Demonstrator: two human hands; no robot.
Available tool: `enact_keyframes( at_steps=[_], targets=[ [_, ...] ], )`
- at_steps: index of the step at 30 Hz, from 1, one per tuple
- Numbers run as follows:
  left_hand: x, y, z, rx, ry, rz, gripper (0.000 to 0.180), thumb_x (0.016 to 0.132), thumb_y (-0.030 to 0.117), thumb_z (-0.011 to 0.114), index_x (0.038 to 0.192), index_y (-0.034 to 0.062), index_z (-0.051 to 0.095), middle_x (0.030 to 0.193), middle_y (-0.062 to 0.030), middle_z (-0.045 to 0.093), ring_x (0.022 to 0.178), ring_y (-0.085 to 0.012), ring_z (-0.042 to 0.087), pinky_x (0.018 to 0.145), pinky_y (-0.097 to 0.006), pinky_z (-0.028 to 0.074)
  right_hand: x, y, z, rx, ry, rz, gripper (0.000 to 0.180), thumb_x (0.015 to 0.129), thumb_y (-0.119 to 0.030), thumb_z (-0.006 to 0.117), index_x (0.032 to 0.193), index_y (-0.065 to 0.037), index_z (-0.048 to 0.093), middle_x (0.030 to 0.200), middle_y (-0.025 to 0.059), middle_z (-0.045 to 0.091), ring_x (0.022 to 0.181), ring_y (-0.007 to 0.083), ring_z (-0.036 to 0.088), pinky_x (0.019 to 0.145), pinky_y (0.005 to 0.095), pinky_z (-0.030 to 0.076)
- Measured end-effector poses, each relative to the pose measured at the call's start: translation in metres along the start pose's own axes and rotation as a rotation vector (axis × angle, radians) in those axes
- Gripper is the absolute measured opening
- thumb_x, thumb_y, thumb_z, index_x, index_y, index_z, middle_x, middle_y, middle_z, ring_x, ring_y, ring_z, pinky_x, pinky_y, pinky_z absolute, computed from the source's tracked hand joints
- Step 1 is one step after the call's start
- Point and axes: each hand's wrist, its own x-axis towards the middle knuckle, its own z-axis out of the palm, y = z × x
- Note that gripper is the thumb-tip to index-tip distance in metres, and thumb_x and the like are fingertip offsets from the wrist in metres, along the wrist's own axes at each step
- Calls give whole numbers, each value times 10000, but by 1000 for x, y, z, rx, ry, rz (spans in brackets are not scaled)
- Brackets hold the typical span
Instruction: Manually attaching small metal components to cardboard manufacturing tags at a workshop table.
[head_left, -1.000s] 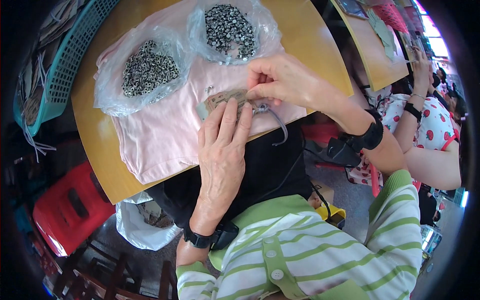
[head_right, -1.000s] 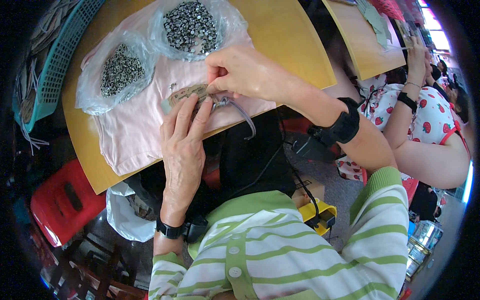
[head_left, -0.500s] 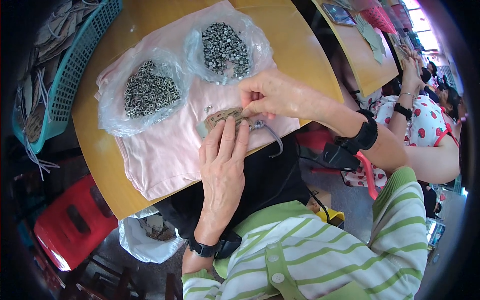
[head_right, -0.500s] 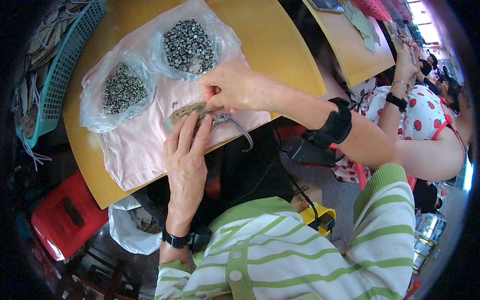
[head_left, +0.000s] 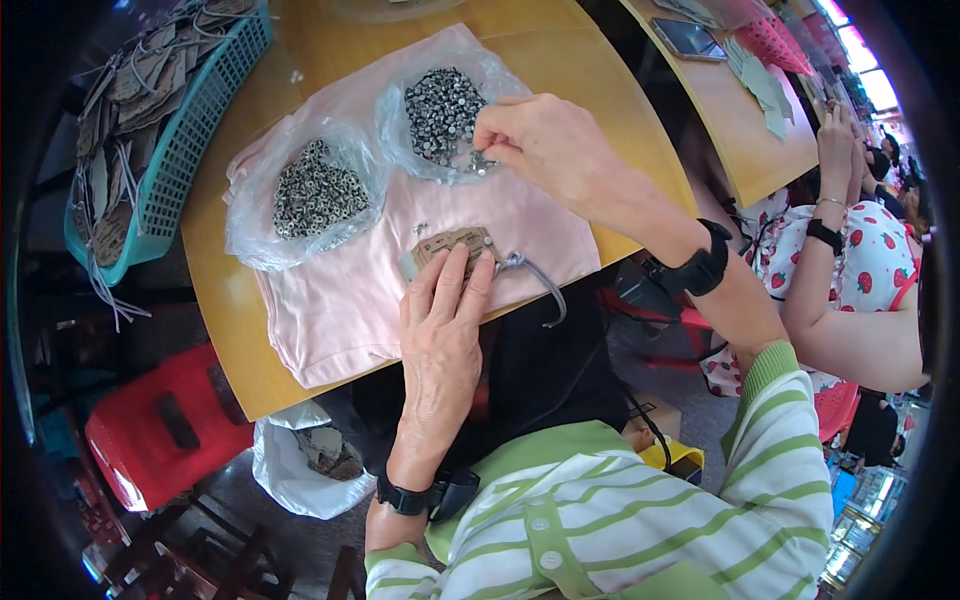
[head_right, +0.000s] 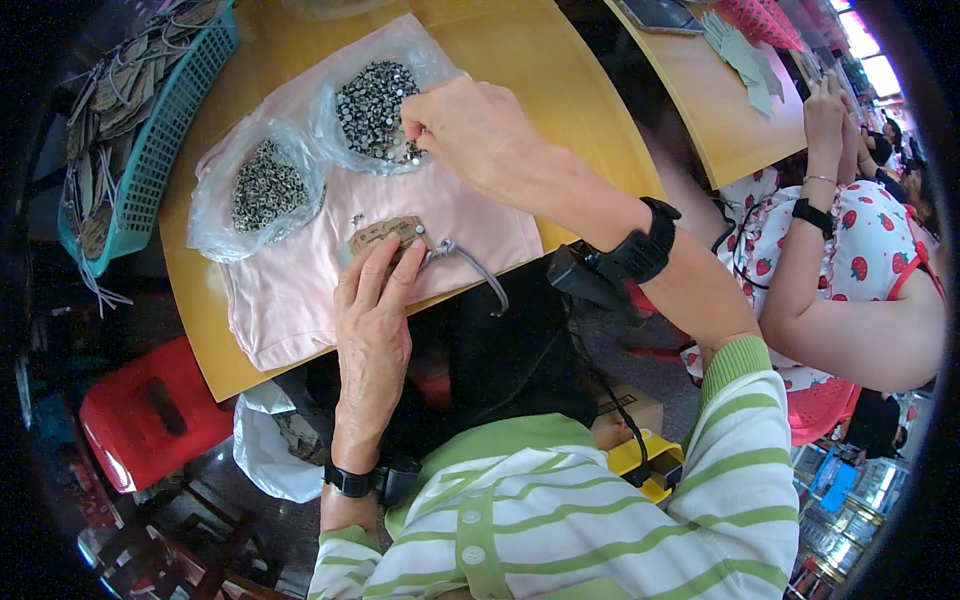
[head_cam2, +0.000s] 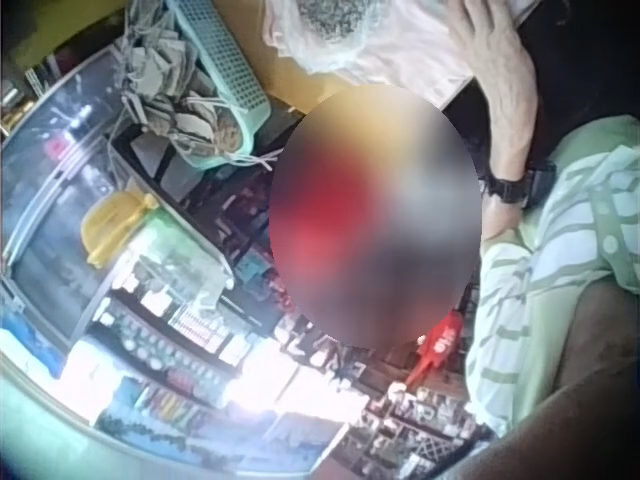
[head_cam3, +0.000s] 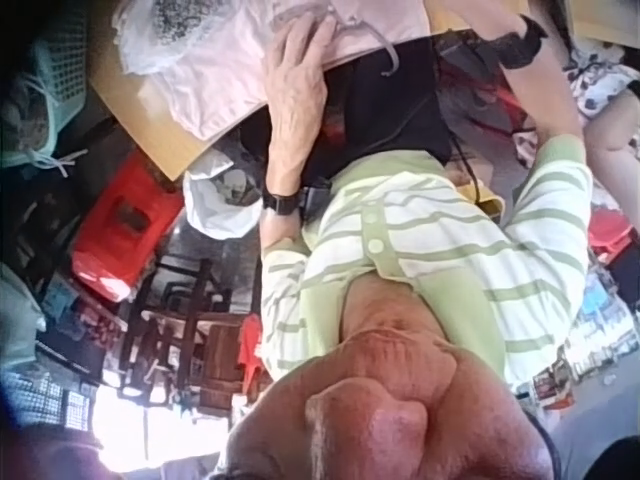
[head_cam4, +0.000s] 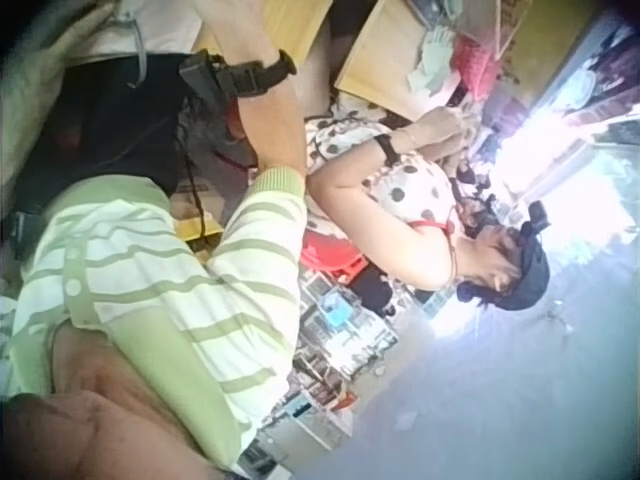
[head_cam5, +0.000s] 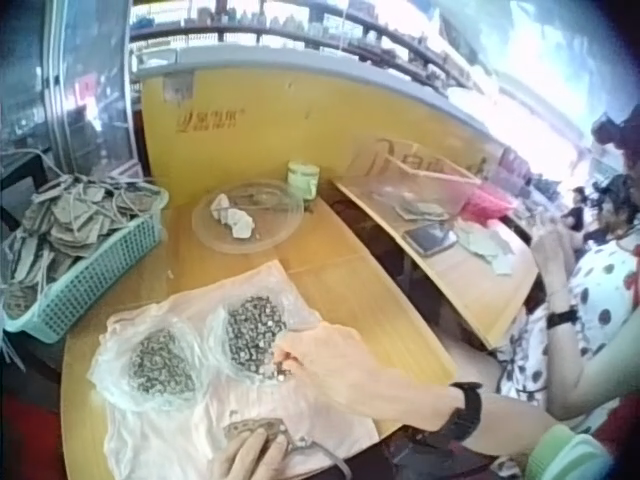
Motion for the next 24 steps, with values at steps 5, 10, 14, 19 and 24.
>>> enact_keyframes(
  at_steps=[5, 10, 14, 19, 24],
  targets=[
    [1, 2, -1, 3, 8, 0, 551, 758, -51, 550, 1293, 84, 557, 1306, -121, 530, 1200, -304, 491, 977, -417, 422, 1, 1, 10, -78, 0, -71, 89, 797, -105, 661, 869, -57, 643, 839, 63, 652, 779, 242, 651, 700, 360, 517],
    [1, 1, -1, -5, 3, 0, 557, 752, -63, 546, 1290, 82, 560, 1310, -124, 526, 1200, -304, 490, 976, -410, 423, 4, -5, 12, -18, -17, -57, 107, 794, -110, 667, 876, -47, 645, 860, 69, 652, 794, 239, 652, 721, 357, 518],
    [1, 1, -2, -22, 4, -9, 575, 738, -77, 548, 1291, 79, 558, 1310, -127, 523, 1201, -307, 487, 978, -414, 420, 4, -8, 14, -23, -6, -44, 120, 792, -119, 673, 880, -42, 644, 862, 73, 652, 800, 236, 655, 722, 354, 519],
    [0, 1, -3, -42, 3, -9, 585, 727, -95, 540, 1287, 73, 560, 1312, -131, 519, 1208, -313, 479, 985, -422, 412, 4, -11, 15, -90, 23, -115, 103, 813, -133, 651, 856, -42, 631, 856, 70, 645, 788, 274, 640, 700, 361, 512],
    [0, -1, -2, -37, 13, 0, 578, 728, -97, 536, 1282, 67, 560, 1311, -133, 518, 1208, -314, 479, 986, -424, 411, 5, -9, 16, -31, 18, -94, 75, 819, -127, 640, 836, -54, 629, 840, 74, 640, 772, 292, 627, 685, 367, 503]
  ],
)
